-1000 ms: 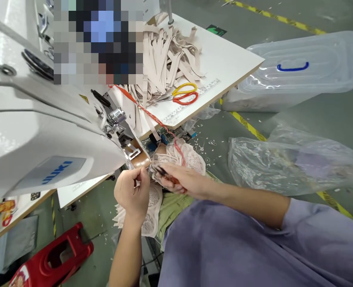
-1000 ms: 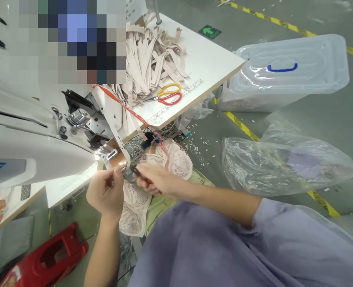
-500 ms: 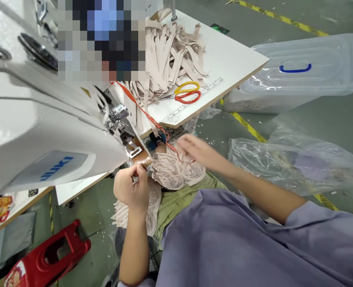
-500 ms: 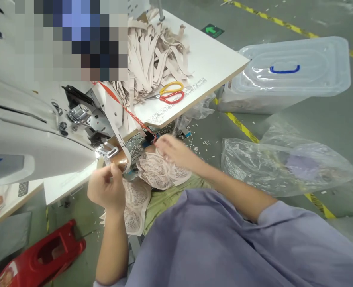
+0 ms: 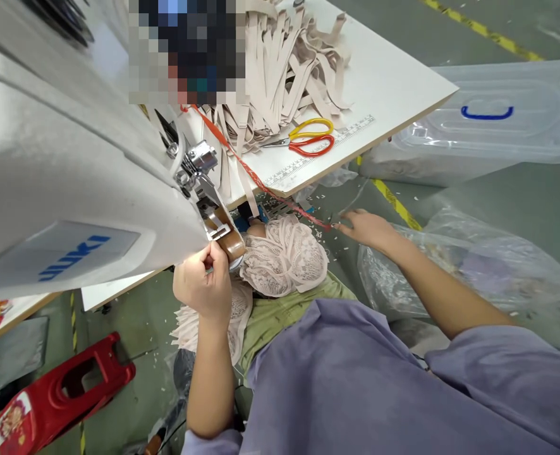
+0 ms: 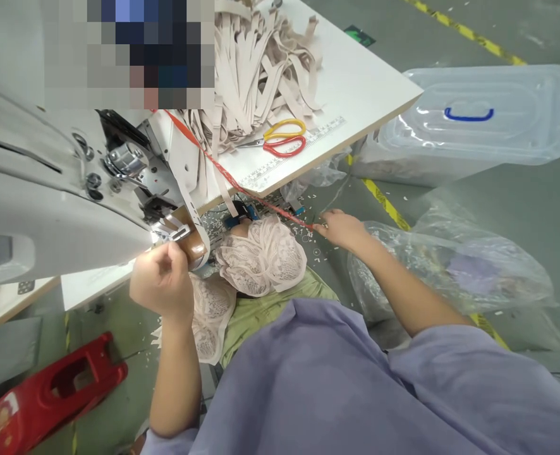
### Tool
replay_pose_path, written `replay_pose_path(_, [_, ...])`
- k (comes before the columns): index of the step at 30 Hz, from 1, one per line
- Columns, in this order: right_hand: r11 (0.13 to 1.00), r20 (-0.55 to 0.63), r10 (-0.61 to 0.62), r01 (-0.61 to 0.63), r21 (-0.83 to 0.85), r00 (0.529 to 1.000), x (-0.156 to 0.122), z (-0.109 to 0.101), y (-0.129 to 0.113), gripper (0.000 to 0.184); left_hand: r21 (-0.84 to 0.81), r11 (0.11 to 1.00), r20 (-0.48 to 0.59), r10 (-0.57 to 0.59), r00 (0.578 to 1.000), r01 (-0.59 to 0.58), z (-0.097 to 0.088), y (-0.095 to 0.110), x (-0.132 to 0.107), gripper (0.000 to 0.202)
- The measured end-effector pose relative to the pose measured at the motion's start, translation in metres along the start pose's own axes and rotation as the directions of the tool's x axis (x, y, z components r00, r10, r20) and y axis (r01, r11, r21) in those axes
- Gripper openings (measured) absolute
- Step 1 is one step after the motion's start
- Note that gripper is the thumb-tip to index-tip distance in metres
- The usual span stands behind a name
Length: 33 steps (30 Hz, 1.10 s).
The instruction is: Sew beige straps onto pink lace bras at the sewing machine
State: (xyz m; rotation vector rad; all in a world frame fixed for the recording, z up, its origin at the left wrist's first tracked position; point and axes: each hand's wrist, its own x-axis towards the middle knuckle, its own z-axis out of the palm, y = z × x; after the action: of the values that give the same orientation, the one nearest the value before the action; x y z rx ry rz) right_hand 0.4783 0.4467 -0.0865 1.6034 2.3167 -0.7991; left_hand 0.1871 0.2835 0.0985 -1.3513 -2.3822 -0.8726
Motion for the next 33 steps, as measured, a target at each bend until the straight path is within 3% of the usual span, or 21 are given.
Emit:
replay_pose_path(4, [0.999, 0.078, -0.03, 0.029, 0.016, 0.997, 0.002, 0.006, -0.01, 0.043, 0.011, 1.0, -0.011, -0.01, 1.0, 0.01, 0.002, 0.001, 0.0, 0.032])
replay_pose_path(16, [0.988, 0.05, -0.132, 0.128, 0.083, 0.99, -0.003, 0.005, -0.028, 0.045, 0.121, 0.993, -0.003, -0.009, 1.0, 0.01, 0.003, 0.006, 0.002, 0.037])
replay_pose_path(19, [0.959, -0.015, -0.177, 0.176, 0.223, 0.984, -0.013, -0.007, -0.049, 0.042, 0.154, 0.988, 0.016, -0.029, 0.999, 0.026, 0.002, 0.009, 0.003, 0.044])
replay_pose_path(21, [0.89, -0.125, -0.258, 0.286, 0.356, 0.958, -0.024, -0.022, -0.077, 0.037, 0.183, 0.982, 0.041, -0.061, 0.997, 0.053, 0.0, 0.011, 0.004, 0.048])
replay_pose_path(23, [0.767, -0.284, -0.371, 0.464, 0.442, 0.884, -0.037, -0.043, -0.116, 0.032, 0.207, 0.975, 0.045, -0.096, 0.994, 0.085, -0.001, 0.013, 0.004, 0.048])
replay_pose_path(24, [0.69, -0.377, -0.434, 0.571, 0.444, 0.818, -0.042, -0.054, -0.136, 0.029, 0.214, 0.972, 0.044, -0.109, 0.993, 0.097, -0.002, 0.014, 0.004, 0.047])
replay_pose_path(27, [0.457, -0.603, -0.592, 0.839, 0.296, 0.535, -0.052, -0.081, -0.192, 0.028, 0.237, 0.966, 0.058, -0.124, 0.991, 0.107, -0.006, 0.015, 0.005, 0.047])
replay_pose_path(29, [0.376, -0.638, -0.653, 0.906, 0.193, 0.407, -0.052, -0.091, -0.217, 0.031, 0.258, 0.963, 0.098, -0.105, 0.99, 0.076, -0.009, 0.013, 0.007, 0.048])
replay_pose_path(31, [0.358, -0.625, -0.685, 0.92, 0.158, 0.374, -0.049, -0.095, -0.23, 0.032, 0.28, 0.959, 0.133, -0.074, 0.988, 0.034, -0.013, 0.011, 0.009, 0.049])
replay_pose_path(33, [0.379, -0.6, -0.688, 0.907, 0.183, 0.408, -0.047, -0.097, -0.235, 0.029, 0.28, 0.96, 0.161, -0.042, 0.986, -0.005, -0.016, 0.008, 0.01, 0.046])
